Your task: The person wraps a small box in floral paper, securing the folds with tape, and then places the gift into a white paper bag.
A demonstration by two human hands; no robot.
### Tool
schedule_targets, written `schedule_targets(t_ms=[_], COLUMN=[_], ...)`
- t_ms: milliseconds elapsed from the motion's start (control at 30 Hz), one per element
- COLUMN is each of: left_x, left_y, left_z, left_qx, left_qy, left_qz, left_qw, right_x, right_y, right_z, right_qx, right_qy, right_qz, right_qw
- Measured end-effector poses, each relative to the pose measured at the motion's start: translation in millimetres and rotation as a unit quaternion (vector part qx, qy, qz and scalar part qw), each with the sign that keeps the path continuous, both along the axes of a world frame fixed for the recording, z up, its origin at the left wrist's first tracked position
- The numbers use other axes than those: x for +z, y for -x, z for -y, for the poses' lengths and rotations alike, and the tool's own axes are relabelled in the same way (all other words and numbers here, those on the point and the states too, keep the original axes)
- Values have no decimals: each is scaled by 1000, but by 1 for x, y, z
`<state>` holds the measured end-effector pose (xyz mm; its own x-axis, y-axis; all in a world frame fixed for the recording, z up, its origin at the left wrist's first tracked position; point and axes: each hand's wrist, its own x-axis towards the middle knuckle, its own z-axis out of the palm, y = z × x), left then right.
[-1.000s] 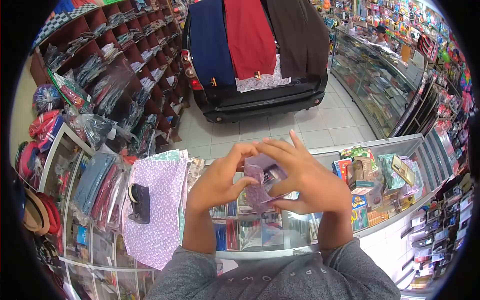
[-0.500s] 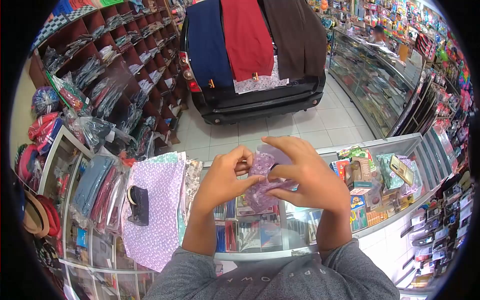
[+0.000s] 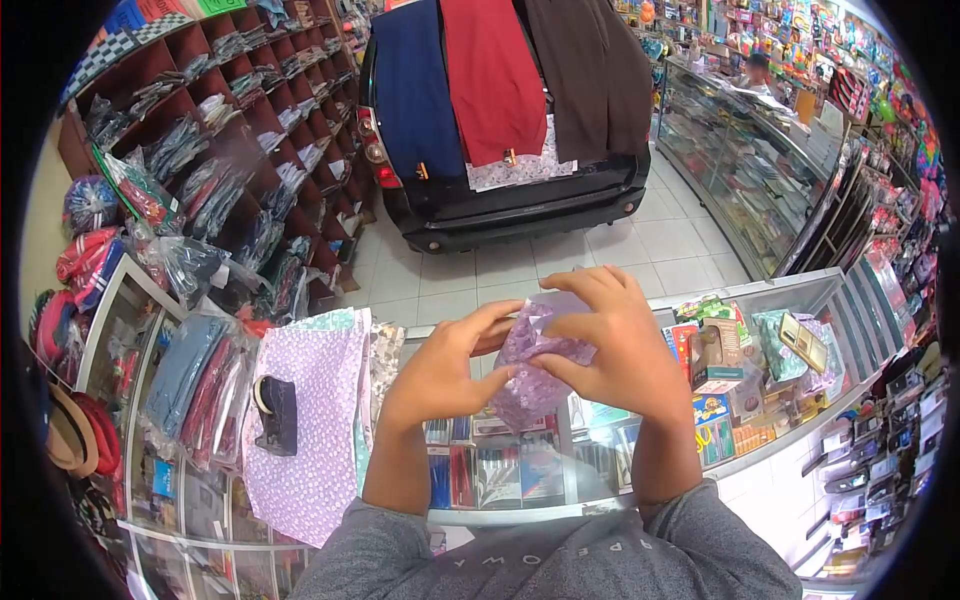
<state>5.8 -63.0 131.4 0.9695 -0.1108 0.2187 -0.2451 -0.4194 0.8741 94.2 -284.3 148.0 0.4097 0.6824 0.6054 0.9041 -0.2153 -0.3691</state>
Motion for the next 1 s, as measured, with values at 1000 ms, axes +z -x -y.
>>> schedule_targets(t_ms=[1000], left_x=[13], left_y=[15], left_z=[9], left_qx=[58], left_qy=[-203], left_qz=[98], left_qw=[973], right_x=[1], right_y=[-4], right_z=[11], right_qx=[93], right_qy=[-38], right_qz=[-86], right_qw=[991])
